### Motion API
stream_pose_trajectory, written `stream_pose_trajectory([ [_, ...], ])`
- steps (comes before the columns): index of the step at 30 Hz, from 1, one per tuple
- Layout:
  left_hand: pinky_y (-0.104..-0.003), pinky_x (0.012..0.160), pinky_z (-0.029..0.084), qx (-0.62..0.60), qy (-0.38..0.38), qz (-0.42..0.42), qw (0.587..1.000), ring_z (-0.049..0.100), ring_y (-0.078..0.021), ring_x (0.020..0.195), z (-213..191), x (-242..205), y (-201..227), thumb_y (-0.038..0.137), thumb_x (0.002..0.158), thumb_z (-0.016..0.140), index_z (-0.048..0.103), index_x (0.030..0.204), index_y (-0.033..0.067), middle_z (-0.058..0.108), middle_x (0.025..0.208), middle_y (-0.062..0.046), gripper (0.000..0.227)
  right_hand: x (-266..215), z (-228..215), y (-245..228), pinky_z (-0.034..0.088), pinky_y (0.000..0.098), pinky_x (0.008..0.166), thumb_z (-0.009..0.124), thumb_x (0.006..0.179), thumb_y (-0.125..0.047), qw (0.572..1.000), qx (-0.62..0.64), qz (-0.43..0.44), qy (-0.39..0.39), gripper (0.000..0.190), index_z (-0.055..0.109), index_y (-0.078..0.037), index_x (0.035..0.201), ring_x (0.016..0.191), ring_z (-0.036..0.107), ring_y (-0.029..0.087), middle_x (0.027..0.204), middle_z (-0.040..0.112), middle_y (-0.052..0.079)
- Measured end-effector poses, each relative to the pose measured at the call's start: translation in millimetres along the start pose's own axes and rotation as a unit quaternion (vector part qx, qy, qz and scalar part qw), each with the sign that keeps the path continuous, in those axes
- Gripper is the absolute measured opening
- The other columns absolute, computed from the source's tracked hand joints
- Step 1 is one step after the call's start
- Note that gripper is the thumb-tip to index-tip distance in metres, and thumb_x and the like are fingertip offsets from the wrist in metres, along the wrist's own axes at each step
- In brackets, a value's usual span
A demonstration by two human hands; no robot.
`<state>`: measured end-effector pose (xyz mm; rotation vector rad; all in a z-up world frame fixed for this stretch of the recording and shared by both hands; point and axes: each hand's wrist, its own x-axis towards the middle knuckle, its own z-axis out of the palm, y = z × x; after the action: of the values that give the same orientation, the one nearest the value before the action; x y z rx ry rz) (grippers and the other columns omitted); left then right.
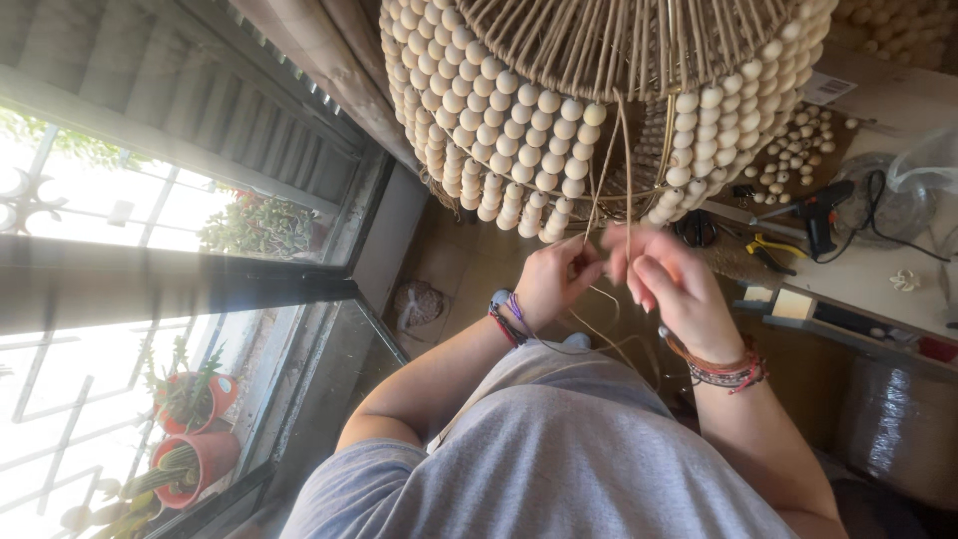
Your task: The person constructs a beaded lampshade by threading wooden beads onto strings and securing them to the lampshade frame, occasionally using a small tool to help thread the strings.
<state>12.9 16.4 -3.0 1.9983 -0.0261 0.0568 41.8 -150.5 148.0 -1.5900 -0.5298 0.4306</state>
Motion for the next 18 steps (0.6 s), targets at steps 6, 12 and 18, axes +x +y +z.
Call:
stream_pose_trajectory([
  [6,-0.016,0.050,0.033,-0.388,-0.114,-0.149,0.902,0.040,-0.0006,0.053,4,-8,16,0.030,0.111,0.039,0.071,0.097,0.0147,0.063,0.062,0.001,0.038,-64,-16,186,0.062,0.0416,0.083,0.053,0.096,-0.044,0.729,-0.559,0.284,-0.276,0.037,0.083,-0.022,0.093,0.092,0.078,0.028,0.094,0.081,0.004],
  [12,-0.043,0.069,0.056,0.075,-0.046,-0.023,0.996,0.069,-0.0294,0.070,-13,-4,35,0.040,0.082,0.075,0.065,0.084,0.0175,0.063,0.066,-0.004,0.025,-19,-22,52,0.047,0.0227,0.052,0.040,0.099,-0.006,0.995,-0.005,0.089,-0.034,0.051,0.046,-0.004,0.150,0.060,0.054,0.008,0.135,0.059,0.021],
  [18,-0.018,0.055,0.042,-0.293,-0.112,-0.148,0.938,0.047,-0.0027,0.054,-14,0,47,0.023,0.103,0.048,0.073,0.096,0.0142,0.072,0.073,0.004,0.028,-38,-15,98,0.059,0.0457,0.077,0.053,0.099,-0.021,0.856,-0.416,0.194,-0.238,0.029,0.077,-0.011,0.086,0.080,0.077,0.035,0.081,0.080,0.015],
])
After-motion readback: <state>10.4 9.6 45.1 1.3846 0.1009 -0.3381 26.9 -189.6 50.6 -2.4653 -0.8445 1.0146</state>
